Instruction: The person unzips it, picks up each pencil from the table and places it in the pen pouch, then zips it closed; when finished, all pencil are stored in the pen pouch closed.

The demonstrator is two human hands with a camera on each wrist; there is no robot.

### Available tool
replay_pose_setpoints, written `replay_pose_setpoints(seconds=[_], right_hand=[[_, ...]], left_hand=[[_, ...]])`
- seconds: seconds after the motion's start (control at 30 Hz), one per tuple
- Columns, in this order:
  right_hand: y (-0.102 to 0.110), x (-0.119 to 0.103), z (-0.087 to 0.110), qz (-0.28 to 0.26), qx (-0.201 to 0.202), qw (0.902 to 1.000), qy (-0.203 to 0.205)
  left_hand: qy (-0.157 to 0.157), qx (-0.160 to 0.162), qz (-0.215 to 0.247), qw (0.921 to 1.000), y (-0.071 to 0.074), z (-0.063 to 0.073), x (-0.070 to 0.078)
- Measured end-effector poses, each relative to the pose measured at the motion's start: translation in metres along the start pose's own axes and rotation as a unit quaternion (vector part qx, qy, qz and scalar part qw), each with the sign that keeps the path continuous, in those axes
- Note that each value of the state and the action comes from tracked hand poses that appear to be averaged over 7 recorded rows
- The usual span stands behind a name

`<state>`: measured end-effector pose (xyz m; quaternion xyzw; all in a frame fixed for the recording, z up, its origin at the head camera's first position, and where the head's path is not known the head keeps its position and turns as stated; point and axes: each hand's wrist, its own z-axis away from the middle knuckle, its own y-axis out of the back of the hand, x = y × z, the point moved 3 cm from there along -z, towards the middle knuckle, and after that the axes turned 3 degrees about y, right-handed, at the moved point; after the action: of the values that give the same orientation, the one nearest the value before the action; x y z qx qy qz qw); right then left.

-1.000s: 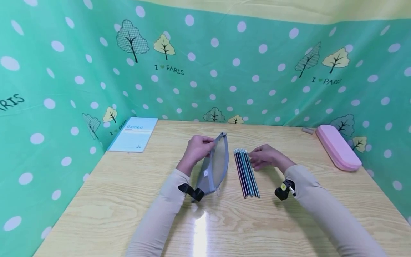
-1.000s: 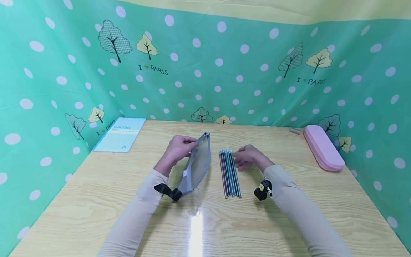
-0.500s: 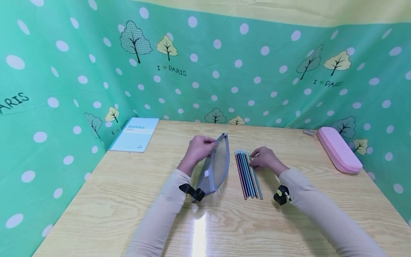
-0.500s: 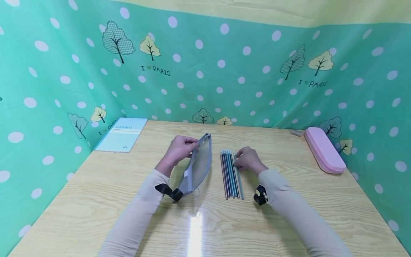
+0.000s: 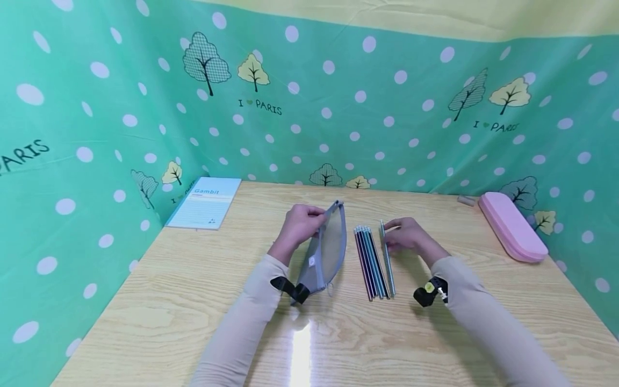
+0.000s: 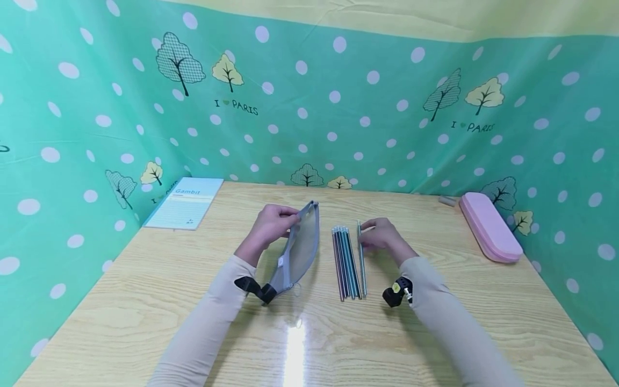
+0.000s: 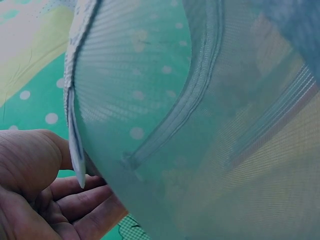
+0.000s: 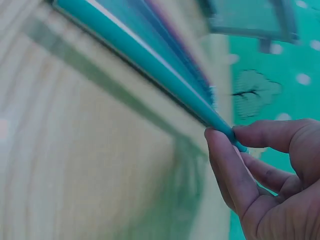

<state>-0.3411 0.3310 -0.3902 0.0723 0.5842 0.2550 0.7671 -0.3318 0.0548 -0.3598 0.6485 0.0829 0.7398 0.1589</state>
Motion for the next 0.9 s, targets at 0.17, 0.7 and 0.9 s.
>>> replay_pose_setpoints(seconds=[0.17, 0.7, 0.9], right_hand=[[0.009, -0.007, 0.004, -0.097, -0.001, 0.9952, 0.014], [0.004, -0.011, 0.027, -0.215, 0.014, 0.9741, 0.069], [0.002, -0.012, 0.033, -0.224, 0.029, 0.9704, 0.086]], left_hand=[[0.001, 0.0, 0.002, 1.0, 0.0, -0.001, 0.0], [0.004, 0.001, -0.001, 1.0, 0.001, -0.002, 0.0], [-0.001, 0.001, -0.002, 1.0, 0.001, -0.002, -0.001]])
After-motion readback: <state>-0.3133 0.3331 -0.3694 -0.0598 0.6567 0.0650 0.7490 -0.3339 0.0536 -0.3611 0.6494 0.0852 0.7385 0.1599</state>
